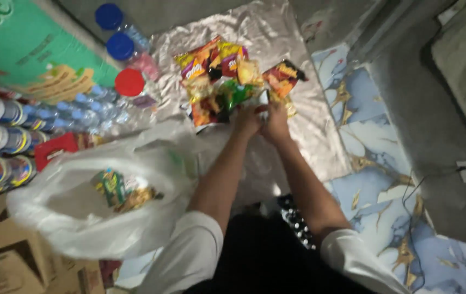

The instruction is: The person packs various snack items, including chips and biscuits, into a white plastic bag. They pick up items from a table covered with a silver sheet and place them into the bag one by one.

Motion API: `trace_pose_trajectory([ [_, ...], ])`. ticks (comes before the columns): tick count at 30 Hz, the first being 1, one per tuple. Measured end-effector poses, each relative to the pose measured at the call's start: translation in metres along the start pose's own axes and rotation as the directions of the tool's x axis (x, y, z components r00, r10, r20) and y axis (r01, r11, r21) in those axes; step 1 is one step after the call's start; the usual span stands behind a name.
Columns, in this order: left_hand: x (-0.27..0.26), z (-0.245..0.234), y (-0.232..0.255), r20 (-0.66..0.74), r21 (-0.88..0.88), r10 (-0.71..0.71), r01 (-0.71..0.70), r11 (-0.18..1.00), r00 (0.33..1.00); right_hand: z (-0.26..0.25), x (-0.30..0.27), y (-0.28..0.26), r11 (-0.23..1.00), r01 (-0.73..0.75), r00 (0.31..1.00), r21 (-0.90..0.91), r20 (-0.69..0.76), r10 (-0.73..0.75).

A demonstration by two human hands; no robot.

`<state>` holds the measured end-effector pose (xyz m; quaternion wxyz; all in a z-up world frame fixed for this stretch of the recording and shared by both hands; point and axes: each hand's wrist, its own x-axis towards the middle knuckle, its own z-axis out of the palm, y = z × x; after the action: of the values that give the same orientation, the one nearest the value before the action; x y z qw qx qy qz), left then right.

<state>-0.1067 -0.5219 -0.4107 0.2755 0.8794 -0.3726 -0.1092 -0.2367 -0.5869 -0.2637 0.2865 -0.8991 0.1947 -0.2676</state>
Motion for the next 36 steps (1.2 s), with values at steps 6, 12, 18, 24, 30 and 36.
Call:
trace_pose_trajectory([
  [6,-0.064,-0.065,0.047,0.043,-0.068,-0.439,0.441,0.895,0.897,0.037,-0.047,0.03,0.998,0.037,0.995,-0.042,0.099,-0.032],
  [12,-0.088,-0.115,0.054,0.202,-0.544,-0.455,0.486,0.684,0.867,-0.028,-0.048,-0.033,0.997,-0.046,0.995,0.056,0.089,0.041],
  [18,-0.127,-0.243,0.108,-0.216,-0.559,0.114,-0.219,0.8,0.97,-0.074,-0.035,-0.027,0.963,-0.091,0.996,0.255,0.034,0.085],
  [24,-0.15,-0.358,0.172,-0.586,-0.042,0.283,-0.376,0.926,0.76,-0.113,-0.005,-0.087,0.479,-0.274,0.959,0.834,0.275,0.07],
  [30,-0.168,-0.38,0.146,-0.255,-0.855,0.026,-0.238,0.461,0.967,-0.127,0.0,-0.206,-0.024,-0.364,0.928,0.931,0.365,0.069],
  [36,-0.197,-0.409,0.118,-0.262,-0.944,-0.036,-0.248,0.216,0.964,-0.117,-0.014,-0.251,0.121,-0.417,0.906,0.901,0.401,0.138],
])
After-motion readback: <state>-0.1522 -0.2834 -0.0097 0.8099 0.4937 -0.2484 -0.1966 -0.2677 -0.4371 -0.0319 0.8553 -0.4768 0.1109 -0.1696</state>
